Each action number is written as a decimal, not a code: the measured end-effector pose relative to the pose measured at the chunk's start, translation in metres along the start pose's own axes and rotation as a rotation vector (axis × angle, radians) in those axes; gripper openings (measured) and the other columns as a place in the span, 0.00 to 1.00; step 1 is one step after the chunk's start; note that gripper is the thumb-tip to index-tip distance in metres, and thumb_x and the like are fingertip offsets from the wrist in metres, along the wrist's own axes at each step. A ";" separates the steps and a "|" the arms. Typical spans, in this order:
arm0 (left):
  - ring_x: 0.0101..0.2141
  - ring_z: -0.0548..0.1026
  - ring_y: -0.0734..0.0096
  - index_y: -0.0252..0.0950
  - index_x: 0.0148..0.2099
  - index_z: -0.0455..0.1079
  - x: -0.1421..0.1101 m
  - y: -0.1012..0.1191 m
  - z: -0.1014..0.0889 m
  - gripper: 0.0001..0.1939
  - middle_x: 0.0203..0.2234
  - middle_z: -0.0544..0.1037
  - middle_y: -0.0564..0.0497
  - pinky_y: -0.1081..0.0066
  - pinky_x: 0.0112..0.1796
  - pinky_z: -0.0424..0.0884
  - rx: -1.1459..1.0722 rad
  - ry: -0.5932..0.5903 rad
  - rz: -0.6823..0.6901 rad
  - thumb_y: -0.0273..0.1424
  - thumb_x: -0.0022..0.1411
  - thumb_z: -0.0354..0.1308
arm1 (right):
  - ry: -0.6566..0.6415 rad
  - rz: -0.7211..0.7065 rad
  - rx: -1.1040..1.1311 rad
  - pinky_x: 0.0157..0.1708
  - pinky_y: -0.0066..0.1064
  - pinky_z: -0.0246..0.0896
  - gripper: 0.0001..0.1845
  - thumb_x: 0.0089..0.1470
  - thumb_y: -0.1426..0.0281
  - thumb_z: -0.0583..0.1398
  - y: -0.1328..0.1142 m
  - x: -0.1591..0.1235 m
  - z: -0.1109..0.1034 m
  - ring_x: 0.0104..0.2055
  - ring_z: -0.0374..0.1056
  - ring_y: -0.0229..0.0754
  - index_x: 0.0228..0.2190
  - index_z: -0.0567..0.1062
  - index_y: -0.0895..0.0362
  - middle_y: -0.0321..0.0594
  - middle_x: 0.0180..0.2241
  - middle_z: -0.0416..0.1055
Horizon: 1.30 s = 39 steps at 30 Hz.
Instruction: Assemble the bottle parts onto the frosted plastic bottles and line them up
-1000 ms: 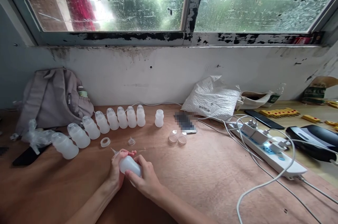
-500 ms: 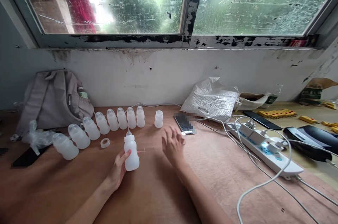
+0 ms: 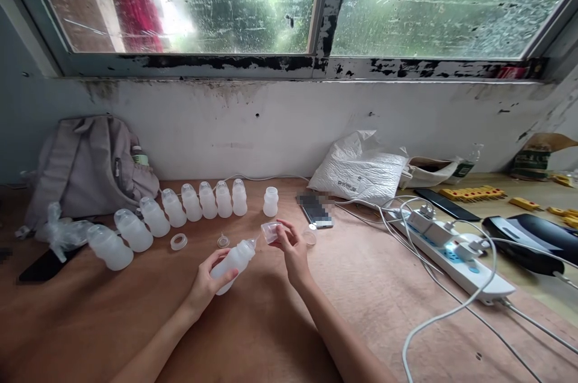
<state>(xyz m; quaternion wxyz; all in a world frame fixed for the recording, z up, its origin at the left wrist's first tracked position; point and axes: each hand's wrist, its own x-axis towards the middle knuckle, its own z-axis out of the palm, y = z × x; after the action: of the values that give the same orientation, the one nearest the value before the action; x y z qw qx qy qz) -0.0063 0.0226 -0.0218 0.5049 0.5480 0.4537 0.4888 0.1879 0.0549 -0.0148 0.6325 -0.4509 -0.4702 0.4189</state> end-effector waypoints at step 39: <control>0.42 0.70 0.59 0.41 0.50 0.62 0.007 -0.019 -0.007 0.24 0.43 0.70 0.49 0.62 0.41 0.69 0.494 -0.012 0.280 0.38 0.49 0.59 | -0.171 -0.103 -0.422 0.26 0.29 0.59 0.13 0.54 0.59 0.52 -0.004 -0.022 0.030 0.26 0.63 0.39 0.35 0.66 0.55 0.36 0.25 0.67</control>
<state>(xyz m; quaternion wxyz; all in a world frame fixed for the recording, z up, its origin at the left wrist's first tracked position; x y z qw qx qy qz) -0.0130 0.0315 -0.0404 0.2861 0.7148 0.4759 0.4251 0.1547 0.0385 -0.0116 0.5024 -0.5115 -0.6218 0.3151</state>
